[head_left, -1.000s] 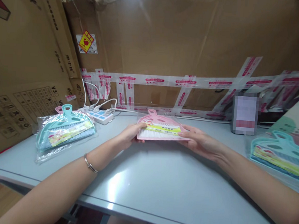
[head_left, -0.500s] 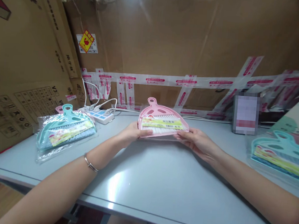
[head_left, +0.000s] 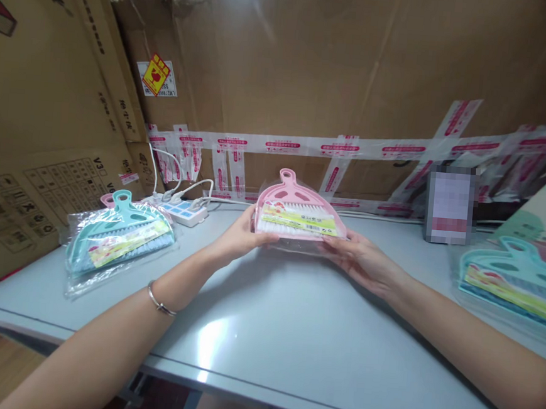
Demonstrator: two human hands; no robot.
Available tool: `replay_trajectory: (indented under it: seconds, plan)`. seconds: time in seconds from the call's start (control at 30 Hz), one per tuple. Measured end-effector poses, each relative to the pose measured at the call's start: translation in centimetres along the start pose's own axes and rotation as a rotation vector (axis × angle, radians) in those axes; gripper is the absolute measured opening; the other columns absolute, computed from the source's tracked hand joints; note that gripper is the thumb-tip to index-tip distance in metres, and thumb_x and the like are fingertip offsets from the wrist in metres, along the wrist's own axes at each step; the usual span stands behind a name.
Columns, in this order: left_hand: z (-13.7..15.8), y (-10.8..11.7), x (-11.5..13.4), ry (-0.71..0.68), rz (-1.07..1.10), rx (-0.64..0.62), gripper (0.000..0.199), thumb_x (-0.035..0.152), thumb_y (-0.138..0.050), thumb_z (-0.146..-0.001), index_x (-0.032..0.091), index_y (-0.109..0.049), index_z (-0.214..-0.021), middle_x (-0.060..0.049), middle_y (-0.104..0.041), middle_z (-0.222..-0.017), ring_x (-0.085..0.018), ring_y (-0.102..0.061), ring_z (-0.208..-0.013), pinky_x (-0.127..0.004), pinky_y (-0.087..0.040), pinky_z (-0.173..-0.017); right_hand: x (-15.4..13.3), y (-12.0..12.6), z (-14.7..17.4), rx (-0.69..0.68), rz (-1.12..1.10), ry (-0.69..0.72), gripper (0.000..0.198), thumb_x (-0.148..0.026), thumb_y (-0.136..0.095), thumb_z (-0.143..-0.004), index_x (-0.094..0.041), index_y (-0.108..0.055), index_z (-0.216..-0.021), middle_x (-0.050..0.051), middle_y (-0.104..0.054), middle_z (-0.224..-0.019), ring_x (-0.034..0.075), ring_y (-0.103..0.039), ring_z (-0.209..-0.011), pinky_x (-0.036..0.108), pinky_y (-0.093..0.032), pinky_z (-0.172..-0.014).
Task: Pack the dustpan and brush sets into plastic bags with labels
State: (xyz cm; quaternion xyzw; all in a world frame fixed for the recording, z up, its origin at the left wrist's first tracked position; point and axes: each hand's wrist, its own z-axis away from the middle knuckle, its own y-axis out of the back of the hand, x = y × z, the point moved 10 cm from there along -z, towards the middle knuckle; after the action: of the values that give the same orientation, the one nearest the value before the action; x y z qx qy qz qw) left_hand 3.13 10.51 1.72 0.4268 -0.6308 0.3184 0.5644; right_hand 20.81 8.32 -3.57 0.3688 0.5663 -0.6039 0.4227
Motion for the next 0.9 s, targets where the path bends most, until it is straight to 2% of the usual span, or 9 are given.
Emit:
replay_trajectory:
  seconds: [0.13, 0.27, 0.4, 0.47, 0.53, 0.6, 0.7, 0.8, 0.9]
  plan:
    - [0.3, 0.5, 0.4, 0.037, -0.067, 0.108, 0.041, 0.015, -0.068, -0.068, 0.010, -0.051, -0.106, -0.006, -0.063, -0.087, -0.010, -0.057, -0.061, -0.021, -0.043, -0.049, -0.2, -0.5, 0.3, 0.010, -0.034, 0.018, 0.019, -0.002, -0.062, -0.072, -0.015, -0.062, -0.087, 0.005, -0.069, -0.095, 0.012, -0.067, -0.081, 0.018, -0.056, -0.076]
    - [0.5, 1.8, -0.2, 0.082, -0.158, 0.255, 0.019, 0.018, -0.060, -0.076, 0.011, -0.054, -0.093, 0.001, -0.058, -0.063, -0.007, -0.052, -0.046, -0.018, -0.037, -0.041, 0.6, -0.4, 0.5, 0.091, -0.070, -0.023, 0.020, 0.005, -0.055, -0.073, -0.012, -0.063, -0.080, 0.007, -0.070, -0.086, 0.011, -0.067, -0.074, 0.014, -0.057, -0.070]
    - [0.4, 2.3, -1.3, 0.112, -0.245, 0.289, 0.017, 0.026, -0.060, -0.077, 0.010, -0.059, -0.083, 0.004, -0.052, -0.047, -0.005, -0.042, -0.036, -0.018, -0.033, -0.040, 0.6, 0.5, 0.5, 0.184, -0.085, -0.024, 0.023, 0.007, -0.050, -0.074, -0.013, -0.061, -0.077, 0.005, -0.069, -0.076, 0.009, -0.066, -0.065, 0.012, -0.057, -0.063]
    - [0.3, 2.0, -1.6, 0.106, -0.264, 0.247, 0.022, 0.030, -0.061, -0.077, 0.009, -0.061, -0.084, -0.002, -0.060, -0.059, -0.007, -0.050, -0.045, -0.019, -0.037, -0.043, 0.4, 0.9, 0.5, 0.205, -0.086, -0.026, 0.023, 0.007, -0.050, -0.074, -0.014, -0.060, -0.076, 0.003, -0.068, -0.072, 0.008, -0.065, -0.062, 0.011, -0.056, -0.060]
    - [0.2, 1.4, -1.3, 0.059, -0.265, 0.178, 0.036, 0.035, -0.062, -0.076, 0.010, -0.059, -0.101, -0.010, -0.067, -0.087, -0.013, -0.061, -0.065, -0.023, -0.045, -0.054, 0.1, 1.4, 0.5, 0.226, -0.085, -0.033, 0.022, 0.005, -0.049, -0.076, -0.014, -0.060, -0.076, 0.003, -0.067, -0.069, 0.008, -0.064, -0.058, 0.010, -0.056, -0.057]
    - [0.2, 0.6, -0.5, -0.035, -0.268, 0.094, 0.067, 0.038, -0.068, -0.071, 0.015, -0.041, -0.129, -0.016, -0.056, -0.122, -0.021, -0.060, -0.097, -0.031, -0.049, -0.075, -0.1, 1.7, 0.5, 0.238, -0.083, -0.043, 0.022, 0.005, -0.047, -0.076, -0.014, -0.059, -0.076, 0.002, -0.067, -0.066, 0.007, -0.064, -0.056, 0.010, -0.055, -0.054]
    - [0.5, -1.0, 1.6, -0.258, -0.384, -0.068, 0.107, 0.034, -0.081, -0.055, 0.023, -0.018, -0.142, -0.015, -0.029, -0.146, -0.028, -0.032, -0.131, -0.040, -0.031, -0.104, -0.3, 1.9, 0.4, 0.237, -0.074, -0.054, 0.021, 0.003, -0.048, -0.077, -0.015, -0.059, -0.076, 0.002, -0.066, -0.061, 0.008, -0.062, -0.051, 0.011, -0.053, -0.050]
    - [0.8, -1.4, 2.6, -0.381, -0.526, -0.112, 0.090, 0.032, -0.081, -0.055, 0.025, -0.038, -0.135, -0.011, -0.039, -0.142, -0.029, -0.035, -0.130, -0.040, -0.029, -0.106, -0.5, 1.9, 0.4, 0.226, -0.062, -0.051, 0.018, -0.001, -0.051, -0.076, -0.017, -0.059, -0.074, 0.002, -0.066, -0.058, 0.008, -0.060, -0.048, 0.012, -0.052, -0.048]
    - [0.4, 0.2, 2.3, -0.324, -0.519, 0.035, 0.047, 0.031, -0.069, -0.071, 0.022, -0.058, -0.116, -0.010, -0.058, -0.124, -0.025, -0.053, -0.112, -0.037, -0.042, -0.092, -0.7, 1.7, 0.5, 0.210, -0.043, -0.038, 0.016, -0.003, -0.053, -0.075, -0.017, -0.060, -0.073, 0.002, -0.066, -0.058, 0.009, -0.061, -0.049, 0.014, -0.053, -0.050]
